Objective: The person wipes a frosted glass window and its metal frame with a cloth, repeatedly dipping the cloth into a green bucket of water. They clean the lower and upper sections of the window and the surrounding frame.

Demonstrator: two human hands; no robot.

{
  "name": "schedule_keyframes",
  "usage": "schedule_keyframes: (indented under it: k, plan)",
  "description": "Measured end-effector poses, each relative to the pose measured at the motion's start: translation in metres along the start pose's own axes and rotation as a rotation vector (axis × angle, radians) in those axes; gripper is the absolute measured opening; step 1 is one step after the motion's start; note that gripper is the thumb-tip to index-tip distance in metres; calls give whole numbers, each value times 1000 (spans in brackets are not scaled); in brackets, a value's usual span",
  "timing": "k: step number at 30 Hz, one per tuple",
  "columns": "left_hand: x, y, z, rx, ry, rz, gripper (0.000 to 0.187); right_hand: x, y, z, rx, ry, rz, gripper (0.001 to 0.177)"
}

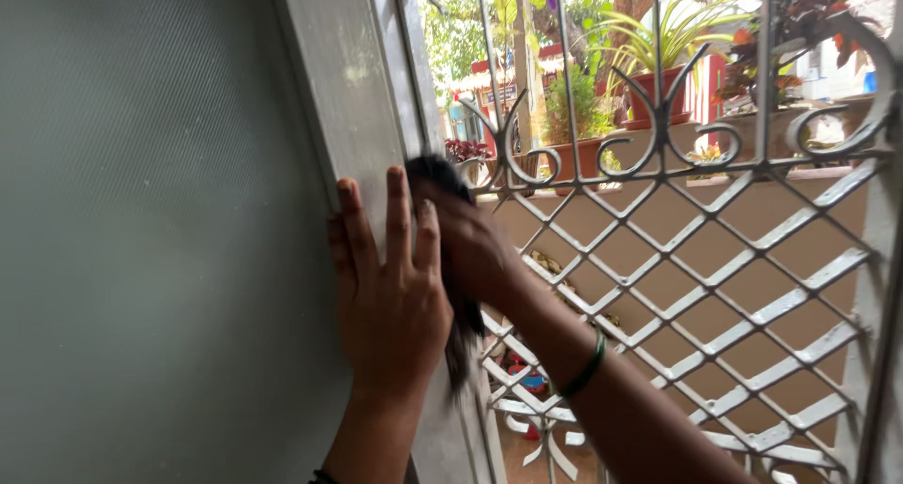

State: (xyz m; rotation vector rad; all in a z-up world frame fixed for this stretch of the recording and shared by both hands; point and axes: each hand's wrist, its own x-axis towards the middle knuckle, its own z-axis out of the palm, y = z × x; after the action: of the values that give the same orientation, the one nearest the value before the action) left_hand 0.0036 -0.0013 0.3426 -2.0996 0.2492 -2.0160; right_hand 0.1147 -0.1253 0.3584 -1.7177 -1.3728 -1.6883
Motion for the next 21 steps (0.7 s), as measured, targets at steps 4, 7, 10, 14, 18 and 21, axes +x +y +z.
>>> schedule_keyframes:
  k: [4,7,10,14,18,21]
  plan:
    - [-2,-5,3,33,-21,8,45,19,9,22,-68,76,186,54]
    - [-3,-4,1,33,-25,13,49,-6,-5,49,-134,63,192,59]
    - [-4,-7,3,-39,-15,-15,43,-57,-29,72,-69,22,354,59]
    - [-14,-6,13,-30,-2,-26,37,-127,-50,87,95,34,561,56]
    - [-19,-5,22,-23,48,-7,28,-181,-67,99,174,12,709,56]
    - [-20,-6,22,-59,60,-11,20,-212,-79,110,238,26,854,51]
